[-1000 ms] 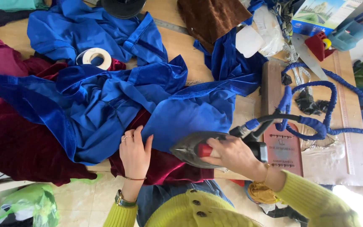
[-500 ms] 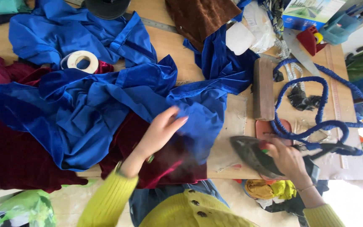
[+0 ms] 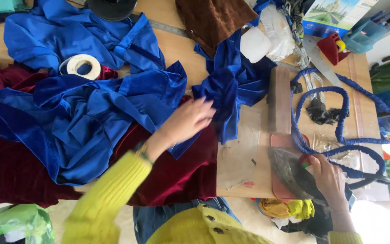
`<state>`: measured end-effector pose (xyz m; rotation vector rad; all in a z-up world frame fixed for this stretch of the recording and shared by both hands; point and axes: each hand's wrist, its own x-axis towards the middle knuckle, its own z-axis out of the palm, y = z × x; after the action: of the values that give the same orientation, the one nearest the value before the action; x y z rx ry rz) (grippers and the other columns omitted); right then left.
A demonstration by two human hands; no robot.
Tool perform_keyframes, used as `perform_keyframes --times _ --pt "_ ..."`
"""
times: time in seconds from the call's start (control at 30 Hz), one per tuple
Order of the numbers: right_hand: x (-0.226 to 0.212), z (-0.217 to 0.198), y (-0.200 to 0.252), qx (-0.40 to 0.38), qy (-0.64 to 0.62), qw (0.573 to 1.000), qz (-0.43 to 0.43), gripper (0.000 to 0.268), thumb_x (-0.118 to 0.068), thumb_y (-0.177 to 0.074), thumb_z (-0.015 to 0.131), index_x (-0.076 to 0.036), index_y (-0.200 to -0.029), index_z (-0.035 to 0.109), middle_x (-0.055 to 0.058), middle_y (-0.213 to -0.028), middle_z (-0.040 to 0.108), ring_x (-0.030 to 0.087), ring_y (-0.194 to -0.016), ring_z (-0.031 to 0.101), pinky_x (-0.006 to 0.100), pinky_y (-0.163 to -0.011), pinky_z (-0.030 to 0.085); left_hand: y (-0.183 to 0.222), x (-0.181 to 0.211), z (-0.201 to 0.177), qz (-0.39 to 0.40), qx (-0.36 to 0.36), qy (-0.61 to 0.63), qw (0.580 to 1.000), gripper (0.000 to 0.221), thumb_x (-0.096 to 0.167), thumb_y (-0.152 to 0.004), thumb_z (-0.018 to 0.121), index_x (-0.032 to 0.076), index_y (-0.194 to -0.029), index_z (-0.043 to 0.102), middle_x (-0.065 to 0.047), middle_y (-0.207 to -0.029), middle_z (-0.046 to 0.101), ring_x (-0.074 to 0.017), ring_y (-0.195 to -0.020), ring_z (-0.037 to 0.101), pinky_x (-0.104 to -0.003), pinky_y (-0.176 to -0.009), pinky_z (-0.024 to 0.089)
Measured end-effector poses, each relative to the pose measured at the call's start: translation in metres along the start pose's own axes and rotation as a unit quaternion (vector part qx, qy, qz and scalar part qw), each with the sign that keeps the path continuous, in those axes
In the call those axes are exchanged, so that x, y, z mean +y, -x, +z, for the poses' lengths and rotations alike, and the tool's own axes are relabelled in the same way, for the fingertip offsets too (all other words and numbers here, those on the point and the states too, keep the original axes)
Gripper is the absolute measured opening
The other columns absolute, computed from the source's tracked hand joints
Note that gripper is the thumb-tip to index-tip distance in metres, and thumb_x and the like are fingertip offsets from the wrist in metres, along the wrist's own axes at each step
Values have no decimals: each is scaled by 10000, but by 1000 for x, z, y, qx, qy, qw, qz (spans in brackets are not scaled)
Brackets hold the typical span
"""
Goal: Ironing and pressing seams on blue velvet fabric using a steam iron on a sewing workshop table.
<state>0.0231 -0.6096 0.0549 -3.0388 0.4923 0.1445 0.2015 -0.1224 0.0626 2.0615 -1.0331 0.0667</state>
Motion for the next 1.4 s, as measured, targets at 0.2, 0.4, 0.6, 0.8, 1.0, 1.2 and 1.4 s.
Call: perform_keyframes --times 0.2,0.4,0.6,0.8,1.0,1.2,1.4 --pt "-68 5 -23 224 13 952 -210 406 -260 -1005 667 -91 -1371 621 195 -1260 628 382 -1216 584 513 -1036 459 109 -1 36 -1 2 -218 976 325 370 -931 687 152 -1173 691 -61 -1264 609 -253 -1262 547 -488 -1049 390" --pt "-229 15 -6 184 -217 890 -356 119 -113 -895 776 -91 -995 716 129 -1190 633 343 -1202 587 455 -1014 458 132 -16 76 -42 78 -343 935 340 446 -884 711 185 -1083 622 -37 -991 569 -274 -1014 605 -431 -795 500" --pt "-287 68 0 111 -274 870 -395 162 -290 -914 751 -256 -1071 763 0 -1195 638 245 -1200 609 367 -953 469 123 0 71 -57 74 -378 921 343 478 -867 731 182 -954 585 -20 -887 546 -260 -902 595 -416 -743 499" --pt "-297 83 15 105 -321 875 -348 135 -253 -943 730 -234 -1074 759 7 -1192 624 248 -1201 602 351 -941 469 112 12 65 -14 100 -418 903 154 266 -961 657 147 -879 603 -45 -847 556 -251 -860 617 -412 -790 530" --pt "-299 73 29 105 -343 870 -337 131 -182 -965 702 -170 -1086 749 70 -1185 626 316 -1210 600 423 -968 490 112 7 65 15 75 -429 900 100 170 -977 594 133 -888 618 -49 -866 575 -244 -884 633 -407 -827 539" --pt "-308 60 38 119 -328 868 -354 253 -179 -961 700 -178 -1213 720 77 -1173 620 308 -1188 613 421 -974 498 94 22 31 -122 146 -208 959 69 179 -985 620 157 -921 606 -70 -878 646 -277 -861 685 -391 -743 560" --pt "-345 28 38 194 -289 828 -439 281 -217 -963 705 -142 -1233 705 68 -936 560 252 -856 618 360 -812 486 72 73 -37 -273 192 143 932 141 204 -1053 536 75 -1027 585 -179 -1063 762 -371 -953 737 -430 -788 597"
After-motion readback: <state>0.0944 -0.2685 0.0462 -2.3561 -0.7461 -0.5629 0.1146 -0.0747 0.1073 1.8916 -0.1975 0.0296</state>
